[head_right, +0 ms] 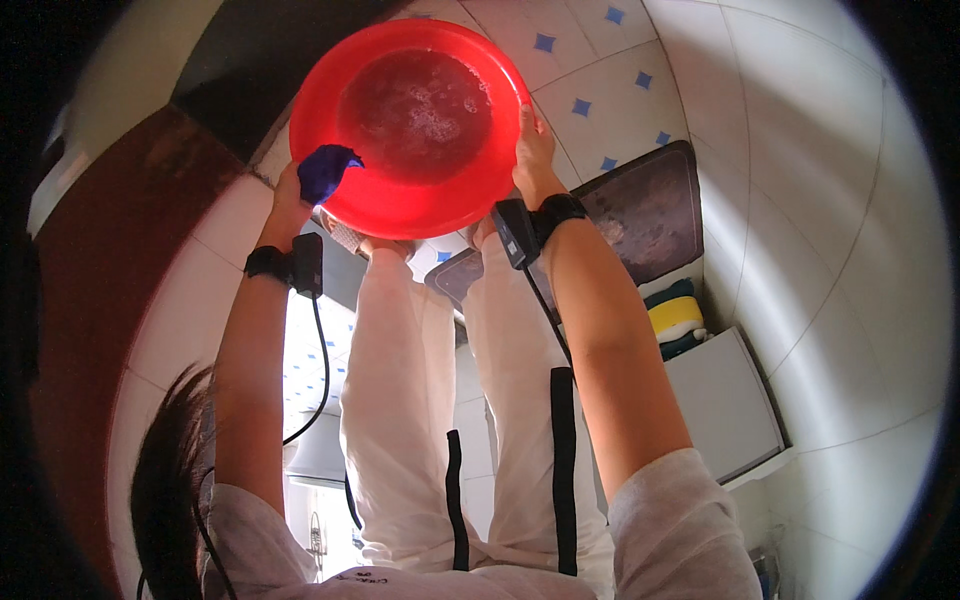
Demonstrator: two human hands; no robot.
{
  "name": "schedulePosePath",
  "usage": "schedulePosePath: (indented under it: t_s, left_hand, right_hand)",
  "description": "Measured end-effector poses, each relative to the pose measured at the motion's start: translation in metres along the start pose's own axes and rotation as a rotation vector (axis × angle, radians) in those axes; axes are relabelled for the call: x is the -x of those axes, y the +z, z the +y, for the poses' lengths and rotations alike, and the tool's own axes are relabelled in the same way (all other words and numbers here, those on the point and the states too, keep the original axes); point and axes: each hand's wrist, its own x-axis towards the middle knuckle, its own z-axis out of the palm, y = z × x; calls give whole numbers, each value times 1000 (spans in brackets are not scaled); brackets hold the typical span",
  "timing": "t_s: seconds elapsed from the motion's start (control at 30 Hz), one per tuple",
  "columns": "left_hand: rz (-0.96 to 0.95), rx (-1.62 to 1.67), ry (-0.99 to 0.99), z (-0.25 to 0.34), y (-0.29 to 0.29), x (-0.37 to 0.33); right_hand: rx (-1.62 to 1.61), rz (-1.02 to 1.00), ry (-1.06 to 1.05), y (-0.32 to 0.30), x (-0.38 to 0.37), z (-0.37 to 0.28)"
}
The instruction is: Cleaning a dark glass door using a blue cloth, then washing the cloth in a red basin and at the bathroom sink.
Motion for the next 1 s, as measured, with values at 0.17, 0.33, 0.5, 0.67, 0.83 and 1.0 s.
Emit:
schedulePosePath:
  t_s: [0.17, 0.33, 0.5, 0.67, 0.83, 1.0]
  left_hand:
    - [-26, -5, -26, 27, 33, 46]
    - [-161, -14, -68, 72, 41, 149]
    - [-278, -147, -43, 112, 69, 225]
    - [-280, -460, 80, 91, 93, 307]
    - [-573, -820, 295, 80, 122, 329]
    - [-795, -1106, 301, 50, 228, 472]
  right_hand:
    - [-129, 117, -40, -10, 16, -21]
    - [-379, -60, -22, -29, 87, -44]
    - [-522, 18, -58, -48, 199, -109]
    - [-688, -28, -118, -136, 250, -84]
    - [-885, -94, -182, -207, 327, -87]
    - [-1130, 4, -199, -299, 400, -60]
